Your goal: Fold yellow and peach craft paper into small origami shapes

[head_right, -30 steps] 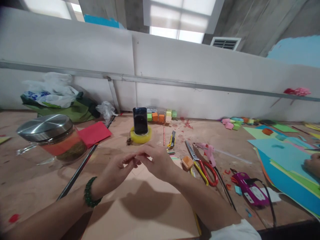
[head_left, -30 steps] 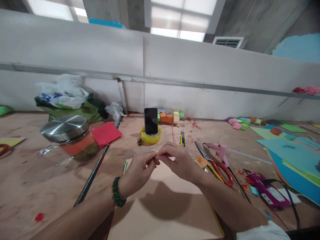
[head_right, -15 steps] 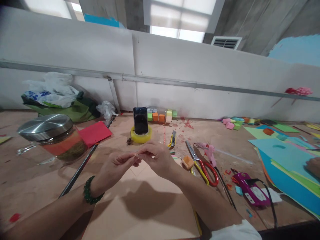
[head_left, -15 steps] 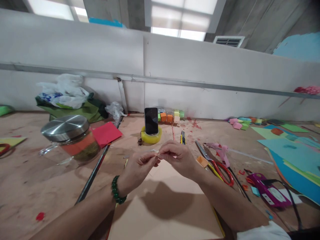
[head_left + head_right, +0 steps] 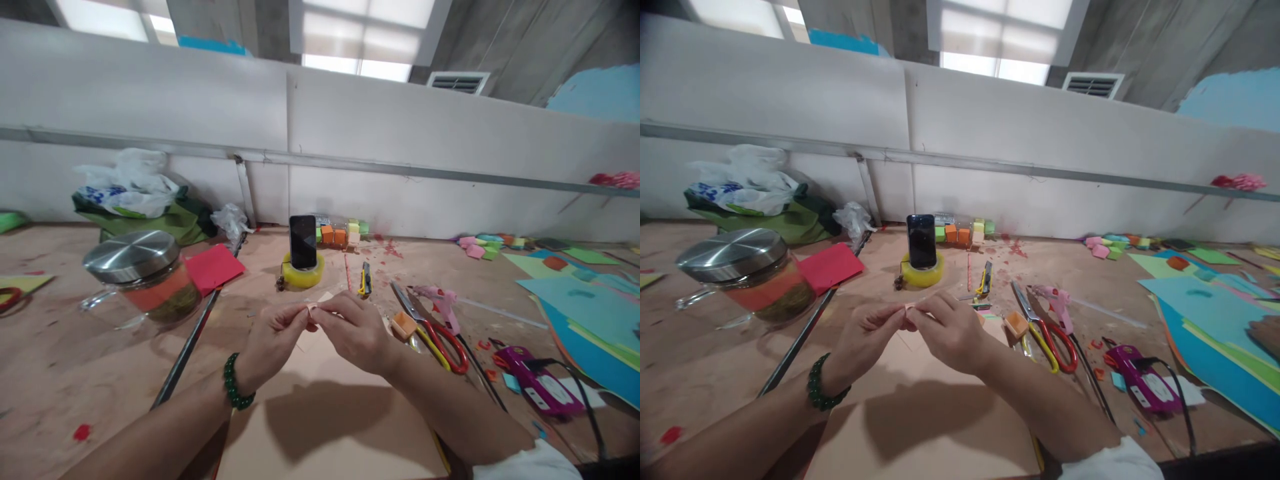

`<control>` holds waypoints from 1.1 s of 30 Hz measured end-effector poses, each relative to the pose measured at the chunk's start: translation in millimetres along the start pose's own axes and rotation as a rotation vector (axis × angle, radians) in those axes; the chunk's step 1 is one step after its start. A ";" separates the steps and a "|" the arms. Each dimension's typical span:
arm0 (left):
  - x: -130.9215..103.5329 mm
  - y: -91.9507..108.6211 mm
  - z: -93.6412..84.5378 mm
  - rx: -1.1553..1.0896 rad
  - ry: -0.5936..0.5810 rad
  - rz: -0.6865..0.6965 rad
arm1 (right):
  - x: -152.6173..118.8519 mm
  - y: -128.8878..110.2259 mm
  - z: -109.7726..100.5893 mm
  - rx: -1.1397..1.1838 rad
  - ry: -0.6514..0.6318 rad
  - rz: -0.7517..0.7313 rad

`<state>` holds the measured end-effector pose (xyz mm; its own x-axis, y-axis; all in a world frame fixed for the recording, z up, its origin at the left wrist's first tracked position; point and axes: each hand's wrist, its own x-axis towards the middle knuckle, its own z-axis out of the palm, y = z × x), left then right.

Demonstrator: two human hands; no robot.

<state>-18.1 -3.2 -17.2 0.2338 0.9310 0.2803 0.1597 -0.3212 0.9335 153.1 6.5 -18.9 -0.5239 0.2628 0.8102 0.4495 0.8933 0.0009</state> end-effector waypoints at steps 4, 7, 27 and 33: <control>1.9 -5.5 1.5 -0.129 0.012 -0.052 | -4.9 1.3 6.3 -0.063 0.002 -0.074; 2.6 -6.1 1.9 -0.182 0.004 -0.073 | -5.9 3.1 9.4 -0.090 0.018 -0.093; -5.5 -19.9 0.7 0.449 0.004 0.331 | 0.7 13.1 4.1 0.568 -0.106 0.666; -6.5 -16.9 -2.3 0.455 -0.091 0.424 | 1.8 9.5 0.7 0.701 -0.055 0.596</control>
<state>-24.5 -3.5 -34.3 0.4435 0.6945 0.5666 0.4227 -0.7195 0.5511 155.9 15.7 -17.8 -0.3879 0.7517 0.5335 0.1246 0.6162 -0.7776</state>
